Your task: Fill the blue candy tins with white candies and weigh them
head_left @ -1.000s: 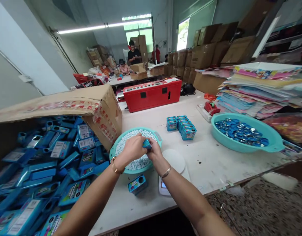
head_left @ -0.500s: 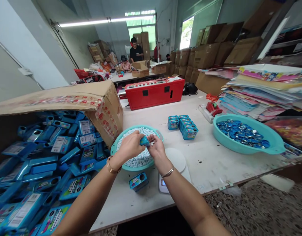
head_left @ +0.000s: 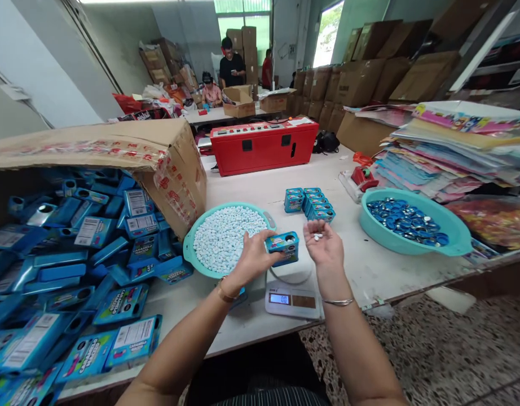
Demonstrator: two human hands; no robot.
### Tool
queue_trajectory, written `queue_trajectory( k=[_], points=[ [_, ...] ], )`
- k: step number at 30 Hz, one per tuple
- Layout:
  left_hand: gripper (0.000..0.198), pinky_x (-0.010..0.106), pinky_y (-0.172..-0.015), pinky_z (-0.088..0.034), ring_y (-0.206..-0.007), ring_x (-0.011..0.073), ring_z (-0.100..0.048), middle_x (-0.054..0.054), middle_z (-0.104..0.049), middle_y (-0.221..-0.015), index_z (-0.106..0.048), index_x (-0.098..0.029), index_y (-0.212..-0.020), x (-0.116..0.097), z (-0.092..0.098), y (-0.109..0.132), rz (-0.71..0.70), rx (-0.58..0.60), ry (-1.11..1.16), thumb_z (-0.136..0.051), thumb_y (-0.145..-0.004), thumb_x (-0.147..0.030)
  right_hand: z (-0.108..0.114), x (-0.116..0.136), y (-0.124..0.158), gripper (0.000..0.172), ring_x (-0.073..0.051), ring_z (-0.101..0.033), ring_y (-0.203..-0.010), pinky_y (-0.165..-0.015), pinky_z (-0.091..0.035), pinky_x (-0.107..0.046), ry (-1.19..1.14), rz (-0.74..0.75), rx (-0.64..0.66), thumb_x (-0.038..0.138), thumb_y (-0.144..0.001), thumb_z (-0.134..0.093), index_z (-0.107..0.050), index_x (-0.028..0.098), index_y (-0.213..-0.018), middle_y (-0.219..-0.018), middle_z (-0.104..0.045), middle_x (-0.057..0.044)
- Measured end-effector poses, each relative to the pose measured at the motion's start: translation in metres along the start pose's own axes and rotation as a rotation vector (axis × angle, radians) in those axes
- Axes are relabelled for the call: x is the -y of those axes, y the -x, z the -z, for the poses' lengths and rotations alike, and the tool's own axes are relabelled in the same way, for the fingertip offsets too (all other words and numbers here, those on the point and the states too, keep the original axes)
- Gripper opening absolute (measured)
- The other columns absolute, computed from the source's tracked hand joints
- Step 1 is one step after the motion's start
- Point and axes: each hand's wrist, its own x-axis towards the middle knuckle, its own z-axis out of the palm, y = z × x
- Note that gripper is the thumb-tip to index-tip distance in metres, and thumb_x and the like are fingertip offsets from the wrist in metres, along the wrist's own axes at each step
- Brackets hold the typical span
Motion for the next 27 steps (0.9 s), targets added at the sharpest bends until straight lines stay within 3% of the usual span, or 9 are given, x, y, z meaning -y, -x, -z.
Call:
queue_trajectory(
  k=[3,8,11,13,17,19,22,27],
  points=[
    [0.036,0.065,-0.117,-0.007,-0.113,0.0289,-0.062,0.006,-0.072,-0.111,-0.064,-0.023,-0.108,0.003,-0.036,-0.003,-0.004,0.047,-0.088,-0.075,-0.073,-0.028,0.021,0.03,0.006,0.025,-0.01,-0.067,-0.058,-0.063,-0.061,-0.027,-0.027,-0.003,-0.201,0.014,-0.094,-0.041,-0.054,0.018,-0.074,-0.061,-0.063,0.003],
    [0.032,0.064,-0.118,-0.005,-0.124,0.0282,-0.056,0.007,-0.07,-0.114,-0.06,-0.022,-0.11,0.015,-0.067,-0.008,-0.059,0.112,-0.211,-0.07,-0.08,-0.029,0.057,0.055,0.013,0.027,-0.01,-0.066,-0.06,-0.063,-0.061,-0.026,-0.042,0.062,-0.282,0.015,-0.094,-0.037,-0.054,0.018,-0.074,-0.063,-0.063,0.001],
    [0.05,0.065,-0.118,-0.004,-0.141,0.0326,-0.037,0.011,-0.064,-0.128,-0.052,-0.02,-0.126,0.013,-0.06,-0.008,-0.129,0.151,-0.288,-0.071,-0.081,-0.031,0.076,0.065,0.013,0.02,-0.01,-0.067,-0.062,-0.064,-0.061,-0.027,-0.049,0.114,-0.288,0.015,-0.092,-0.042,-0.054,0.018,-0.076,-0.066,-0.064,0.001],
    [0.07,0.067,-0.117,-0.005,-0.147,0.0363,-0.025,0.015,-0.055,-0.14,-0.04,-0.019,-0.139,0.008,-0.046,-0.008,-0.164,0.106,-0.327,-0.072,-0.079,-0.036,0.086,0.071,0.012,0.017,-0.011,-0.067,-0.062,-0.064,-0.061,-0.027,-0.05,0.146,-0.295,0.016,-0.09,-0.044,-0.054,0.018,-0.076,-0.067,-0.064,0.001],
    [0.081,0.069,-0.115,-0.005,-0.147,0.04,-0.021,0.019,-0.045,-0.148,-0.029,-0.019,-0.146,-0.008,-0.009,-0.011,-0.171,-0.078,-0.357,-0.07,-0.08,-0.04,0.095,0.08,0.014,0.014,-0.01,-0.065,-0.06,-0.059,-0.06,-0.026,-0.051,0.185,-0.297,0.017,-0.089,-0.046,-0.054,0.018,-0.077,-0.068,-0.063,0.001],
    [0.082,0.07,-0.115,-0.005,-0.147,0.0407,-0.021,0.019,-0.045,-0.148,-0.026,-0.02,-0.147,-0.014,0.002,-0.012,-0.177,-0.114,-0.355,-0.07,-0.08,-0.041,0.095,0.082,0.016,0.015,-0.01,-0.064,-0.059,-0.058,-0.059,-0.025,-0.065,0.191,-0.299,0.016,-0.089,-0.045,-0.054,0.018,-0.077,-0.069,-0.063,0.001],
    [0.09,0.071,-0.114,-0.004,-0.147,0.0407,-0.021,0.021,-0.043,-0.149,-0.016,-0.019,-0.15,-0.017,0.007,-0.013,-0.177,-0.103,-0.339,-0.068,-0.081,-0.044,0.092,0.084,0.02,0.017,-0.011,-0.064,-0.06,-0.056,-0.059,-0.024,-0.09,0.196,-0.307,0.016,-0.09,-0.043,-0.054,0.018,-0.077,-0.069,-0.063,0.0],
    [0.099,0.071,-0.113,-0.002,-0.148,0.0412,-0.016,0.023,-0.034,-0.154,-0.008,-0.016,-0.152,-0.017,-0.004,-0.013,-0.149,-0.032,-0.335,-0.069,-0.08,-0.046,0.091,0.087,0.026,0.023,-0.01,-0.062,-0.058,-0.054,-0.057,-0.023,-0.105,0.196,-0.341,0.015,-0.093,-0.037,-0.054,0.017,-0.077,-0.067,-0.061,0.0]
  ],
)
